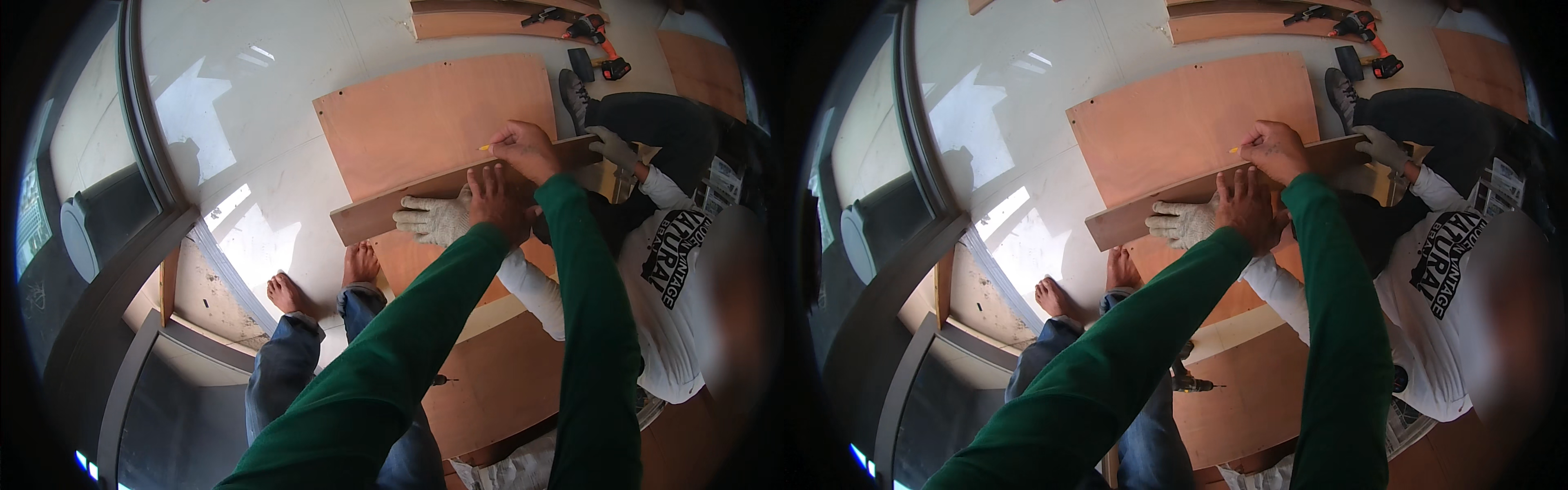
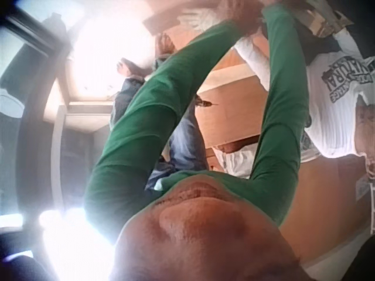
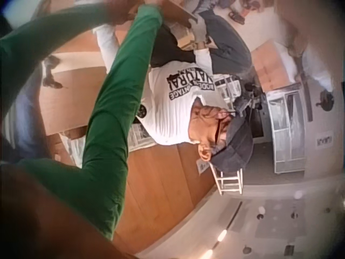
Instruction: The person assembles a wooden cabinet with a colleague. They position wooden panels, use a speed square and pencil to mark measurements, and use a power drill to fasten the pieces together.
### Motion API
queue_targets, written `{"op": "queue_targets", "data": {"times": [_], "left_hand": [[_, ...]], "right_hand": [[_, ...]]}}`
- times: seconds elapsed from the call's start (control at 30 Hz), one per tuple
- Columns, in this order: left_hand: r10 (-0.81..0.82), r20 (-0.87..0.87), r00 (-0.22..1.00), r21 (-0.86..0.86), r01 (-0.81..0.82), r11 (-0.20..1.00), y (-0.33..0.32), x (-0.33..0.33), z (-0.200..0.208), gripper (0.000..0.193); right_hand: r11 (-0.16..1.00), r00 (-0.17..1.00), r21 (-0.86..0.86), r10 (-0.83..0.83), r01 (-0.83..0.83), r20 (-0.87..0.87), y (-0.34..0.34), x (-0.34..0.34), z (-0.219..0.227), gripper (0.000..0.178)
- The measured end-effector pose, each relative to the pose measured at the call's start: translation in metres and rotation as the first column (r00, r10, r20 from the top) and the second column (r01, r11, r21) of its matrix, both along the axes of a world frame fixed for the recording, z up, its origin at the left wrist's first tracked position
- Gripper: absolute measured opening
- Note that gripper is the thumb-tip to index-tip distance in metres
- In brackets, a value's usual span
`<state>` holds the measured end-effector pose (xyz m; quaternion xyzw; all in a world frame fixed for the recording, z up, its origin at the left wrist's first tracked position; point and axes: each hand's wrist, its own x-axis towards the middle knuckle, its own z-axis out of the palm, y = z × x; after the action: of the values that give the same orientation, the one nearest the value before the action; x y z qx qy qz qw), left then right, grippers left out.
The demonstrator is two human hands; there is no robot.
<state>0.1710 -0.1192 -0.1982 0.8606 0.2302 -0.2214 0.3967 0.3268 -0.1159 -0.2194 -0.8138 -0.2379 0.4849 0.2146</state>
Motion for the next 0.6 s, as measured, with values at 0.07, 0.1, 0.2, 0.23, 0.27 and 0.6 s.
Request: {"op": "queue_targets", "data": {"times": [0.07,0.1,0.2,0.23,0.27,0.6], "left_hand": [[-0.053,-0.153,0.987,-0.057,0.045,0.997,0.008,0.012,0.011,0.072],[-0.009,-0.150,0.989,-0.001,0.009,1.000,0.000,0.011,0.003,0.073],[-0.040,-0.191,0.981,0.080,0.056,0.995,-0.021,0.005,-0.019,0.076],[-0.119,-0.237,0.964,0.041,0.133,0.990,-0.024,0.005,-0.023,0.076],[-0.159,-0.271,0.949,-0.005,0.163,0.987,-0.030,0.004,-0.033,0.075],[-0.148,-0.378,0.914,-0.230,0.062,0.971,-0.050,-0.003,-0.077,0.074]], "right_hand": [[0.989,0.990,-0.026,0.142,-0.143,-0.009,0.010,-0.010,-0.006,0.021],[0.976,0.976,-0.014,0.216,-0.216,-0.002,0.016,-0.016,-0.009,0.021],[0.950,0.951,-0.052,0.310,-0.309,0.014,0.034,-0.039,-0.015,0.020],[0.941,0.942,-0.059,0.335,-0.333,0.032,0.034,-0.045,-0.019,0.020],[0.932,0.932,-0.070,0.359,-0.355,0.054,0.033,-0.049,-0.022,0.020],[0.875,0.871,-0.213,0.469,-0.435,0.148,0.023,-0.062,-0.066,0.021]]}}
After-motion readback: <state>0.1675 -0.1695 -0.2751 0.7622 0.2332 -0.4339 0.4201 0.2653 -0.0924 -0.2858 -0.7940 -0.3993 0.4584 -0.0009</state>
